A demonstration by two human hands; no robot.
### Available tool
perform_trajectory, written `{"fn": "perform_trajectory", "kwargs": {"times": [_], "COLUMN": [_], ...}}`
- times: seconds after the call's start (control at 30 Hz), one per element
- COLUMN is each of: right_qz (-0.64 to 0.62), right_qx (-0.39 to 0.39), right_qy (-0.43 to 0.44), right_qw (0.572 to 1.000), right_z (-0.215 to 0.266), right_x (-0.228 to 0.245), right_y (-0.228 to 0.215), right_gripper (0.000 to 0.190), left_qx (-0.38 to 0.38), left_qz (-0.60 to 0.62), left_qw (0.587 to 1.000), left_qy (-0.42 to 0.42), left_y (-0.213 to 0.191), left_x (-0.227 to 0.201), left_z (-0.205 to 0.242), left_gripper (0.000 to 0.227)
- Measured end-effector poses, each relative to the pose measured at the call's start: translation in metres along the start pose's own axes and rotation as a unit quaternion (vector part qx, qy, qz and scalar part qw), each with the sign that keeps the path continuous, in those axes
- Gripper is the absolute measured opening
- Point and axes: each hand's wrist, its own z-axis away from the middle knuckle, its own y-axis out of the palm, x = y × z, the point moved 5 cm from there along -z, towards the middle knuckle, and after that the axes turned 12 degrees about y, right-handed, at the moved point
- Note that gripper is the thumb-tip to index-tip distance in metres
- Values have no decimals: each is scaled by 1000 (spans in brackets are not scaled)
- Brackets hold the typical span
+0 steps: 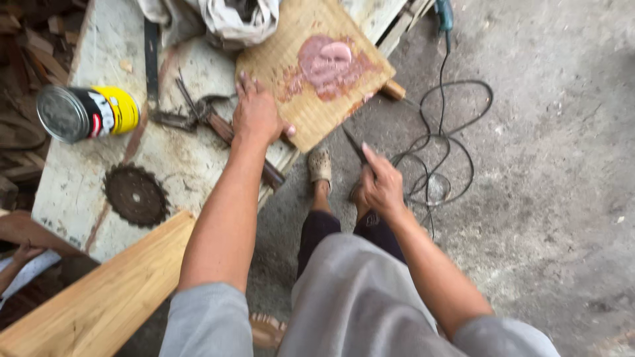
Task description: The person assembles a wooden box by hammering nails into the frame. They then attach a carved wooden panel to the box using a hammer and nails. Finally, they use a knife to scrape a pink substance from a separate wooden board.
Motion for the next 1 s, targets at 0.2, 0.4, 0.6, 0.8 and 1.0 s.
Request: {"fn": "perform_trajectory", "kwargs": {"times": [0.2, 0.4, 0.6, 0.8, 1.0], "right_qz": [44, 30, 40, 142, 6], "right_qx": [-3, 7, 34, 83, 98], "right_qy": [33, 6, 2, 33, 59], "right_qw": [998, 1000, 999, 986, 993], "right_z": [-18, 15, -24, 1, 19], "right_x": [-6, -12, 15, -21, -20], "right_y": [25, 6, 20, 31, 4], "right_gripper": [52, 48, 46, 52, 43], "left_qx": [-7, 7, -5, -34, -41], "left_qz": [-3, 7, -9, 2, -23], "left_qw": [1000, 1000, 1000, 999, 998], "left_qy": [-1, -6, 13, 20, 41], "left_y": [0, 6, -1, 1, 9], "left_x": [3, 7, 2, 7, 9], "left_z": [-2, -1, 4, -2, -7], "left_gripper": [137, 139, 137, 138, 128]}}
